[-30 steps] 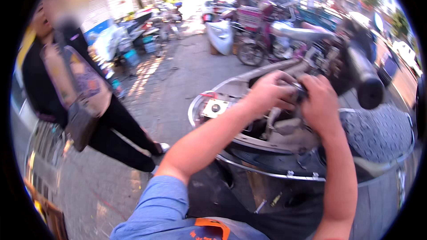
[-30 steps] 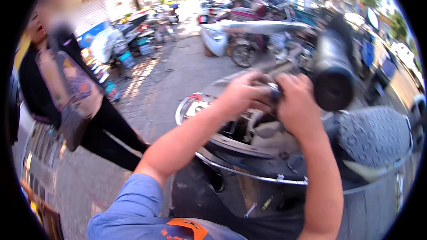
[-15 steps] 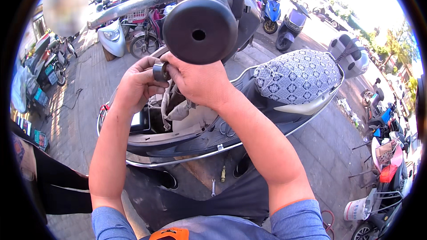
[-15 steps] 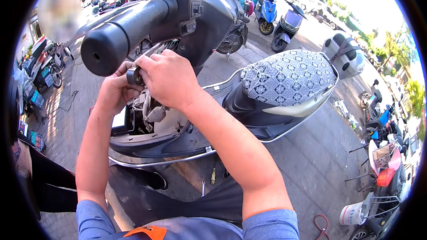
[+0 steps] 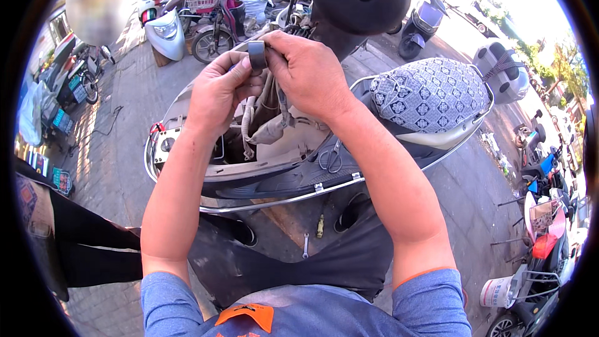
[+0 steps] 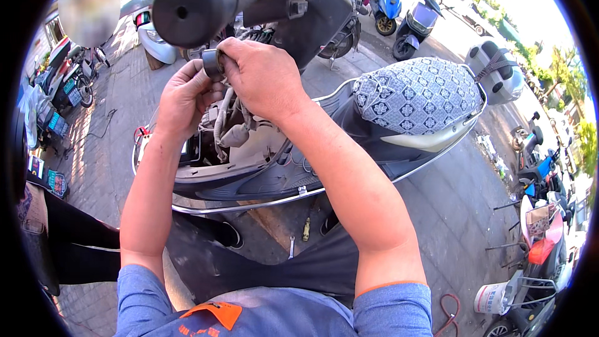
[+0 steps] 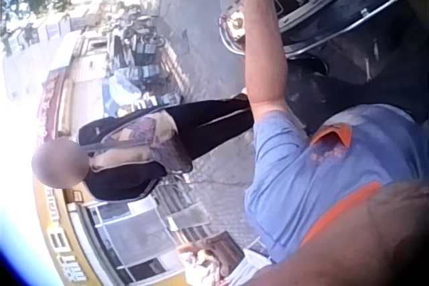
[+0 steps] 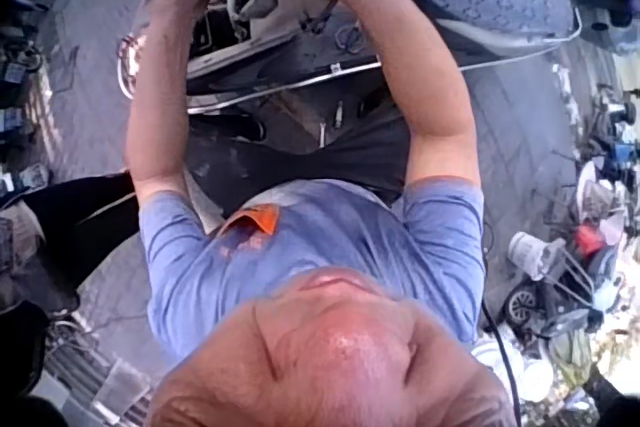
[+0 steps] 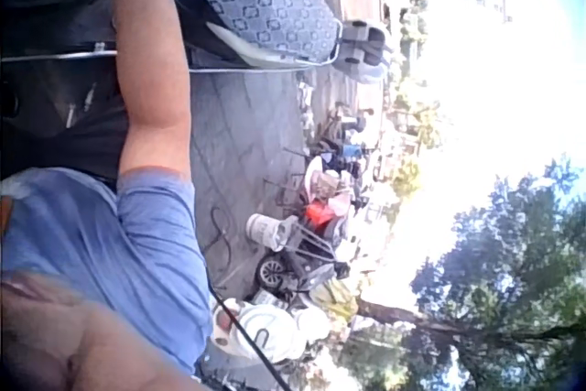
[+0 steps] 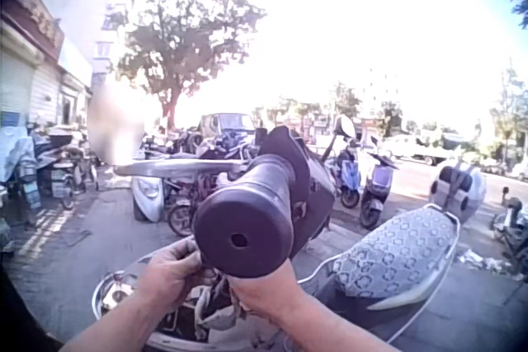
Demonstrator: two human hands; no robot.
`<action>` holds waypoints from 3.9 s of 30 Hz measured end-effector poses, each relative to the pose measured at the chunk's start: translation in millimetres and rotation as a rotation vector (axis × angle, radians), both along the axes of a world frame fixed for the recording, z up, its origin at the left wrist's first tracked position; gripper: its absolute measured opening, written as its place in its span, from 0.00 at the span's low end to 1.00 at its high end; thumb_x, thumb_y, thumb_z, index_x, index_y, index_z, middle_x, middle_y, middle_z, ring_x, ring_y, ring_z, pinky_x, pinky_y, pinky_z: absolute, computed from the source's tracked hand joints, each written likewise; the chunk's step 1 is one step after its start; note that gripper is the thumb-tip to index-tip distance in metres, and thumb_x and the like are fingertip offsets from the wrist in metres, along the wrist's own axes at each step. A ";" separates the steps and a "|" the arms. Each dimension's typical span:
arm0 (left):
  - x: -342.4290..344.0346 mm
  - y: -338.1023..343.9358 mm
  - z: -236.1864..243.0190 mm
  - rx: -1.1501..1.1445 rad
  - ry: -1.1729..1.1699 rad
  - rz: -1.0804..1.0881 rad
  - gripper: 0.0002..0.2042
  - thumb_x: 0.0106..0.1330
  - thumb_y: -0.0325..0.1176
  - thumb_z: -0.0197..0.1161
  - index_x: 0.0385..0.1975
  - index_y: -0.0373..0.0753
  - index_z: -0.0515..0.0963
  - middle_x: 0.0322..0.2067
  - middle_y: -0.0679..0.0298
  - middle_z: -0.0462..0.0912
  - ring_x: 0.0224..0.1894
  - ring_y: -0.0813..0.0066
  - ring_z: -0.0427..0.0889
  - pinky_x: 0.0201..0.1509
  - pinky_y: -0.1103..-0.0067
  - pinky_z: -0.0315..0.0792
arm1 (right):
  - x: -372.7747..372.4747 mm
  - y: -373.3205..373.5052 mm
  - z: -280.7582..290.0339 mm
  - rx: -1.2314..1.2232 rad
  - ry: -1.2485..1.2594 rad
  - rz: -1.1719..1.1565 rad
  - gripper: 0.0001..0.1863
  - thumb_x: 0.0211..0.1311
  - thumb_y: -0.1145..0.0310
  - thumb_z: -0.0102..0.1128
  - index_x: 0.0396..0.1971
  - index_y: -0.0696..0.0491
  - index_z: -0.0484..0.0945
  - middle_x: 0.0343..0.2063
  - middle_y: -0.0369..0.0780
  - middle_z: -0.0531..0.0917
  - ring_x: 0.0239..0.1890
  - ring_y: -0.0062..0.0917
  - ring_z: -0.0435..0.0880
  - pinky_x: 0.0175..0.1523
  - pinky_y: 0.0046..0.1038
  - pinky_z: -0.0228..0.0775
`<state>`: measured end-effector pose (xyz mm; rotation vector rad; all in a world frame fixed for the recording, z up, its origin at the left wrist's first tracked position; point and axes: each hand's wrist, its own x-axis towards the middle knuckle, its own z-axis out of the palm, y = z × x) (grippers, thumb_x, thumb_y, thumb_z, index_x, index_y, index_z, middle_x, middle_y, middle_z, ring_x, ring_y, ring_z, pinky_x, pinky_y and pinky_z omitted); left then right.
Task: The person repairs the wiring of a scooter by using pliers to manipulate wires and applying black electrical tape to the connections inside the front fairing.
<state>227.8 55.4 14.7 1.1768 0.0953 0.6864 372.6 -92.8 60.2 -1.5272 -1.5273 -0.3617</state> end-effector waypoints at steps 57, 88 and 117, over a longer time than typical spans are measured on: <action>-3.3 5.4 34.3 0.364 0.534 -0.018 0.05 0.78 0.32 0.69 0.43 0.39 0.87 0.37 0.71 0.86 0.39 0.82 0.85 0.42 0.76 0.83 | -19.2 -9.7 4.4 0.017 -0.497 -0.209 0.06 0.65 0.70 0.70 0.39 0.51 0.84 0.39 0.39 0.84 0.45 0.39 0.83 0.51 0.42 0.78; -5.2 -8.1 22.9 -0.081 0.317 -0.311 0.11 0.83 0.31 0.61 0.60 0.36 0.80 0.45 0.66 0.88 0.42 0.78 0.90 0.46 0.77 0.88 | -45.2 -56.1 -9.0 -0.015 -0.322 -0.209 0.20 0.54 0.73 0.74 0.49 0.51 0.85 0.49 0.44 0.84 0.54 0.43 0.82 0.59 0.42 0.79; 6.2 -28.3 -6.8 -0.043 0.185 -0.094 0.14 0.86 0.34 0.61 0.61 0.32 0.80 0.51 0.60 0.91 0.49 0.75 0.91 0.55 0.75 0.86 | -53.6 -24.7 -6.9 -0.304 -0.293 -0.556 0.19 0.56 0.56 0.66 0.42 0.53 0.90 0.47 0.43 0.86 0.57 0.36 0.78 0.58 0.39 0.69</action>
